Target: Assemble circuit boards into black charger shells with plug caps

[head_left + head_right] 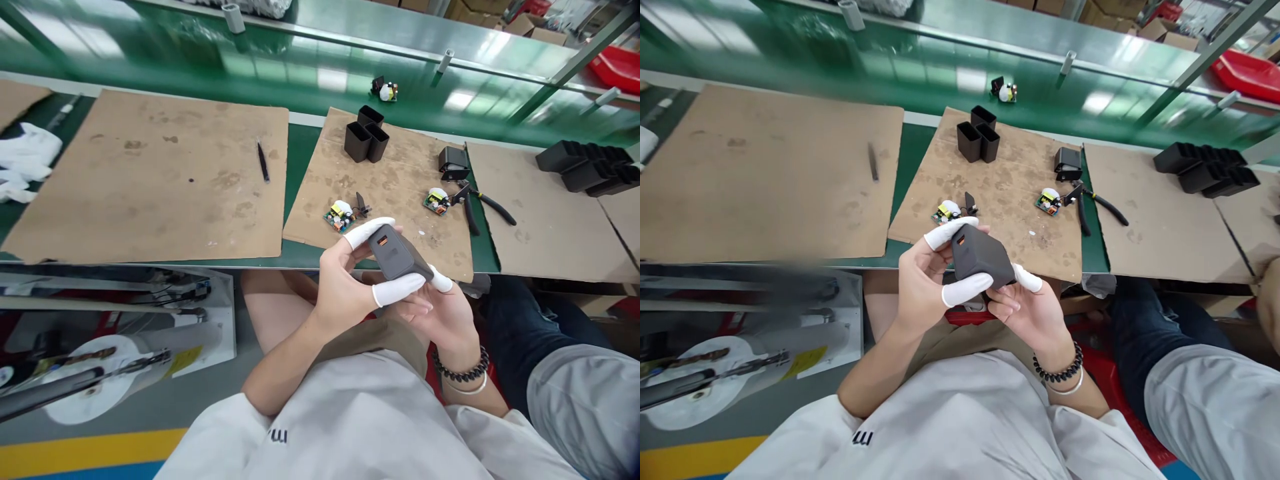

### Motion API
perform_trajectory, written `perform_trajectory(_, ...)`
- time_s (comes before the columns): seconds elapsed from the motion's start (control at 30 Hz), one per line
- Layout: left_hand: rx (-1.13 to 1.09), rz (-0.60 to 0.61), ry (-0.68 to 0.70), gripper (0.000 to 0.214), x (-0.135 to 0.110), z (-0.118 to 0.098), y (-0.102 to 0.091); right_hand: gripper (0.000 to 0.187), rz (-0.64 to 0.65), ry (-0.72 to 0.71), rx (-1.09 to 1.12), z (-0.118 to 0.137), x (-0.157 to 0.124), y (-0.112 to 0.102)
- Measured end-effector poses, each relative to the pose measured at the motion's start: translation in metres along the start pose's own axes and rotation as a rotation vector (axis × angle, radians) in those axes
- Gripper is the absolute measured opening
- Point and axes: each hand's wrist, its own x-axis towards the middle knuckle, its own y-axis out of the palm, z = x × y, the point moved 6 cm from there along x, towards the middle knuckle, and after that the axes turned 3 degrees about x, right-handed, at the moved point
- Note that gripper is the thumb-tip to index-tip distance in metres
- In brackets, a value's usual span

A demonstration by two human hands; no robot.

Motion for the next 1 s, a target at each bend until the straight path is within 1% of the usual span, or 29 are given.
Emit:
perform_trajectory(0.1,-0.008,0.007,-0.021,0.068,-0.003,-0.006,0.002,0.036,0.02,-0.001,-0.09,0.001,-0.003,0.001)
perform_trajectory(0.2,-0.014,0.002,-0.037,0.067,-0.004,-0.011,0.003,0.037,0.028,-0.015,-0.171,0.002,-0.006,0.0)
perform_trajectory(0.3,0.004,0.03,0.007,0.066,-0.003,-0.014,0.003,0.038,-0.02,-0.063,-0.232,0.003,-0.007,-0.004)
perform_trajectory(0.37,0.008,0.089,0.108,0.064,-0.003,-0.015,0.002,0.045,-0.094,-0.19,-0.298,0.009,-0.008,-0.008)
perform_trajectory(0.47,0.063,0.15,0.25,0.059,-0.005,-0.007,-0.004,0.061,-0.173,-0.479,-0.431,0.024,-0.011,-0.008)
perform_trajectory(0.53,0.159,0.129,0.286,0.056,-0.006,0.004,-0.011,0.064,-0.203,-0.646,-0.531,0.031,-0.013,-0.005)
perform_trajectory(0.57,0.212,0.108,0.298,0.056,-0.007,0.01,-0.014,0.064,-0.216,-0.707,-0.583,0.033,-0.014,-0.004)
perform_trajectory(0.63,0.302,0.067,0.343,0.059,-0.01,0.017,-0.017,0.061,-0.25,-0.778,-0.679,0.033,-0.015,-0.001)
perform_trajectory(0.7,0.373,0.033,0.419,0.064,-0.013,0.018,-0.016,0.057,-0.305,-0.794,-0.715,0.029,-0.015,0.001)
perform_trajectory(0.8,0.482,-0.016,0.558,0.067,-0.017,0.018,-0.008,0.043,-0.448,-0.77,-0.646,0.022,-0.018,0.002)
perform_trajectory(0.87,0.552,-0.054,0.632,0.067,-0.018,0.022,-0.002,0.037,-0.517,-0.738,-0.6,0.017,-0.02,0.002)
perform_trajectory(1.0,0.609,-0.094,0.695,0.064,-0.015,0.038,0.005,0.035,-0.556,-0.654,-0.543,0.014,-0.015,0.001)
